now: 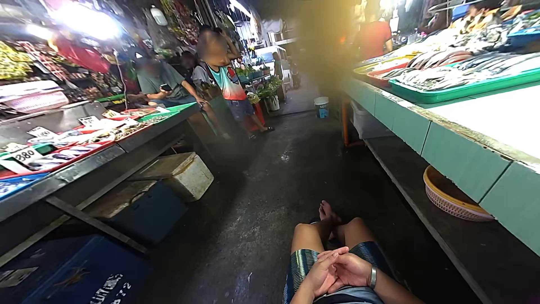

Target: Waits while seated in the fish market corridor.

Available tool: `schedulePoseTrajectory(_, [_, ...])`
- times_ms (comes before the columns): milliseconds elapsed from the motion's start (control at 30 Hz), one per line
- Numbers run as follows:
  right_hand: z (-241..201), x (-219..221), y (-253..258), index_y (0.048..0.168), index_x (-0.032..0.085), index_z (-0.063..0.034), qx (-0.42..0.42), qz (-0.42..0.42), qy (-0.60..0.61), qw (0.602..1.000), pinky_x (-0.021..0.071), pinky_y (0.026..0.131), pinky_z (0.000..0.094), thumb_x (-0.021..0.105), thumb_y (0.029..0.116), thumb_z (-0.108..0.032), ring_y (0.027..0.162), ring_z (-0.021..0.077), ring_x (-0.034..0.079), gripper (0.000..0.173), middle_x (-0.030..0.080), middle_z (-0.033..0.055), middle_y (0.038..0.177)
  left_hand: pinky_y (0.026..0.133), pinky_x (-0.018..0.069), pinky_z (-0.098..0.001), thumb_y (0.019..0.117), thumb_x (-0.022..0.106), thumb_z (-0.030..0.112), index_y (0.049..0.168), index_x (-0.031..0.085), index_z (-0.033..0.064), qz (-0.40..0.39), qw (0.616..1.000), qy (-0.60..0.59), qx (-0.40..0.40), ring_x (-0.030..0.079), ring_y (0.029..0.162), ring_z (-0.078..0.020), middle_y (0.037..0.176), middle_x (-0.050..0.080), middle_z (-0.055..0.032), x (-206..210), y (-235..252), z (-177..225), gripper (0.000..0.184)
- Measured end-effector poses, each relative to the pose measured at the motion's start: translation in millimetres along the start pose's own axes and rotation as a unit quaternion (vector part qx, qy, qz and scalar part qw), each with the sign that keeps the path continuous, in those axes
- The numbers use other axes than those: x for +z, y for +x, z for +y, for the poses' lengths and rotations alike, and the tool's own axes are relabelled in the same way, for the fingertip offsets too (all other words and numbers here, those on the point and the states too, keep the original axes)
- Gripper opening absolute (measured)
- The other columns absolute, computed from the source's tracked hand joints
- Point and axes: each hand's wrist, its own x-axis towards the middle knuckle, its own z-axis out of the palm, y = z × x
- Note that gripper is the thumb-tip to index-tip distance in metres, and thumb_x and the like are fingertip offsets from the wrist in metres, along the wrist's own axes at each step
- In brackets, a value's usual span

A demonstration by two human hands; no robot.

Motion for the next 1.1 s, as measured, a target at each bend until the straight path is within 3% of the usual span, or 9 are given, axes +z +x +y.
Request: schedulePoseTrajectory(1100, [-1.8,2.4,-3.2,0.139,0.056,-0.0119,-0.001,0.003,-0.007,1.0,0.0563,0.094,0.0591,0.04,0.1088,-0.041,0.109,0.037,0.069,0.045,0.07,0.0209,0.119,0.105,0.0522,-0.049,0.1116,0.033,0.03,0.146,0.056,0.006,-0.005,1.0,-0.003,-0.006,0.065,0.121,-0.0282,0.129,0.068,-0.0181,1.3,0.8,1.0,0.048])
